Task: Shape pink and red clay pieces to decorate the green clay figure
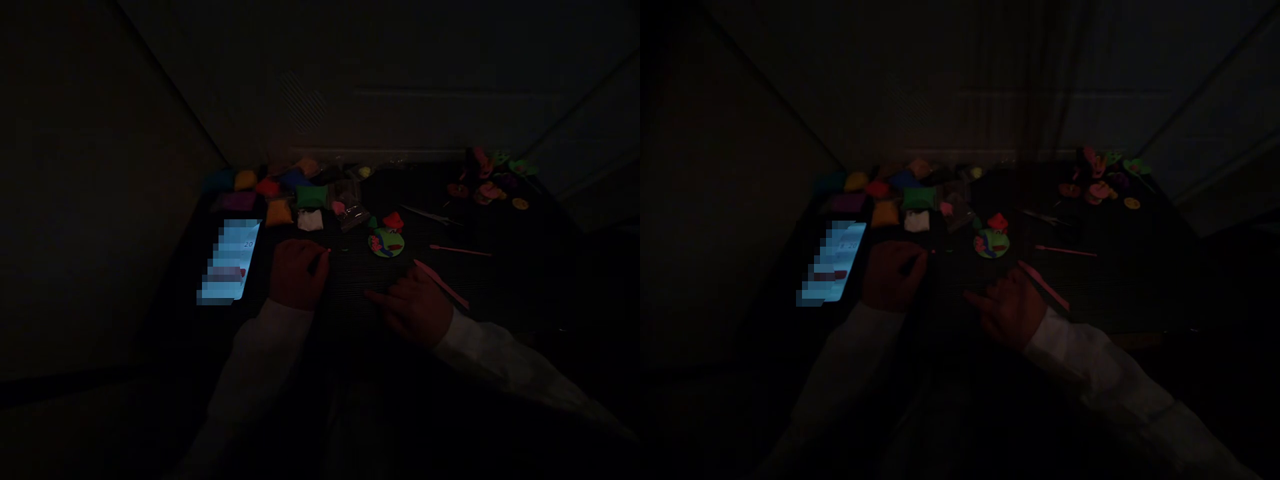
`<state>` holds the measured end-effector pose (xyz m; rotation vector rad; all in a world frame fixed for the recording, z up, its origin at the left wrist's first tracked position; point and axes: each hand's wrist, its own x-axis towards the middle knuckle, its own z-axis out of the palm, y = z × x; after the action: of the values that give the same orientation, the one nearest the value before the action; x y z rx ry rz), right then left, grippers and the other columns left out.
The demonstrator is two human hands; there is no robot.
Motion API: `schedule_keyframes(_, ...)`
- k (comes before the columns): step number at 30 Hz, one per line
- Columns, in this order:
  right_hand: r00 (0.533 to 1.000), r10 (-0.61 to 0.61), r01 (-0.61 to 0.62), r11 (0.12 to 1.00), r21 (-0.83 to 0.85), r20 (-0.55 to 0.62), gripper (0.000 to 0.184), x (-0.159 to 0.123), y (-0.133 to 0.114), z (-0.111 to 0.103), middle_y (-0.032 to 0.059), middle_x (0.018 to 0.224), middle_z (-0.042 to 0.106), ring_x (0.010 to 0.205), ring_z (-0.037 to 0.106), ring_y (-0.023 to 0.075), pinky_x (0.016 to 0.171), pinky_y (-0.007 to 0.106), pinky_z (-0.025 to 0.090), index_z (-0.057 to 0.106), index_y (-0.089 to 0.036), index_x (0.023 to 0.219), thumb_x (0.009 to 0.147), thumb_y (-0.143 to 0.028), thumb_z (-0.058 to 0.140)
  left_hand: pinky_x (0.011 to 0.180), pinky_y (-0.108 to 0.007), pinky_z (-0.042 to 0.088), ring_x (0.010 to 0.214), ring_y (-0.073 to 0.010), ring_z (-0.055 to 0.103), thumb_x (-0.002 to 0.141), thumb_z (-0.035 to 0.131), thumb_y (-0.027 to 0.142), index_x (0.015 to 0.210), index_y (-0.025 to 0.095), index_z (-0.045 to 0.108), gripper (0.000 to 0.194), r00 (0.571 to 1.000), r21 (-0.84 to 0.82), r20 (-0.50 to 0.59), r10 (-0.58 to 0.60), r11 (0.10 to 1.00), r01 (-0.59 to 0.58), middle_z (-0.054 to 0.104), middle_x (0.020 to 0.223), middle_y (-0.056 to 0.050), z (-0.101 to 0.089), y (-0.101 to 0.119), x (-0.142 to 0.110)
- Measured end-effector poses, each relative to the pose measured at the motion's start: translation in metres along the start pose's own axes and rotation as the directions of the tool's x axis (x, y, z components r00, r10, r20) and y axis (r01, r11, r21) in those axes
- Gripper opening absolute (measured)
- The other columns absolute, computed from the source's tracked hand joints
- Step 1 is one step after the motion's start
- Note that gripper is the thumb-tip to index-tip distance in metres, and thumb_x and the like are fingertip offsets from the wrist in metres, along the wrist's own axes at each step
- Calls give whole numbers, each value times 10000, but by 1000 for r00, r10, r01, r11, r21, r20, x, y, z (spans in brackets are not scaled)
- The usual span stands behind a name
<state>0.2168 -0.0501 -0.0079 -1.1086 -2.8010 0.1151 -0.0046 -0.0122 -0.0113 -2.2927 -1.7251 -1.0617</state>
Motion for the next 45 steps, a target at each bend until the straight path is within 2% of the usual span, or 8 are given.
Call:
schedule_keyframes(4,995,93,-93,996,-7,-22,396,0,1,-1,41,750,573,715,456,162,821,407,200,482,-180,1157,773,-253,411,774,-349,404,805,-182,527,735,513,261,749,164,611,138,1000,-6,1,-12,1000,12,619,781,-51,0,0,0)
schedule_keyframes(7,992,111,-109,994,29,-54,397,-2,3,-1,34,731,566,697,454,149,817,391,214,480,-183,1160,774,-242,408,773,-357,406,801,-181,527,735,511,263,750,178,607,130,1000,-13,-2,-14,1000,14,617,783,-43,0,-1,-1)
schedule_keyframes(11,991,105,-100,994,50,-88,367,-3,6,0,31,731,558,695,448,146,818,387,213,520,-195,1114,765,-249,423,768,-351,410,795,-177,530,735,509,261,749,177,606,128,1000,-9,-13,-4,1000,4,617,779,-42,-1,-1,0)
schedule_keyframes(21,998,63,-63,998,-3,-20,381,0,3,-1,34,749,568,707,442,158,787,383,202,505,-218,1136,764,-253,432,772,-347,412,804,-178,535,737,510,262,756,166,611,141,1000,1,-2,-6,1000,6,622,786,-48,-2,-1,0)
schedule_keyframes(30,999,35,-35,999,-15,5,403,1,3,-2,26,743,574,712,451,162,789,391,200,471,-221,1168,768,-250,428,780,-343,401,798,-175,528,741,504,262,753,166,609,143,1000,1,11,-4,1000,4,623,784,-49,-3,0,0)
schedule_keyframes(35,998,60,-60,998,-28,1,404,2,2,-3,35,736,574,706,453,162,794,394,202,475,-201,1165,766,-242,427,778,-343,404,796,-175,529,743,503,263,746,168,609,142,1000,5,-3,-3,1000,3,625,780,-46,-2,0,0)
schedule_keyframes(39,1000,23,-23,1000,-12,8,415,2,1,-3,31,746,574,717,455,165,765,375,218,458,-223,1178,765,-244,429,777,-343,406,801,-179,531,739,509,269,750,164,610,146,1000,2,11,-10,1000,10,625,787,-48,-2,1,0)
schedule_keyframes(45,997,75,-75,997,-4,8,406,3,1,-3,41,743,579,707,463,160,759,364,228,463,-182,1172,775,-243,406,787,-348,404,787,-173,542,741,504,272,744,174,605,140,1000,-9,20,-5,1000,6,628,780,-40,-2,0,0)
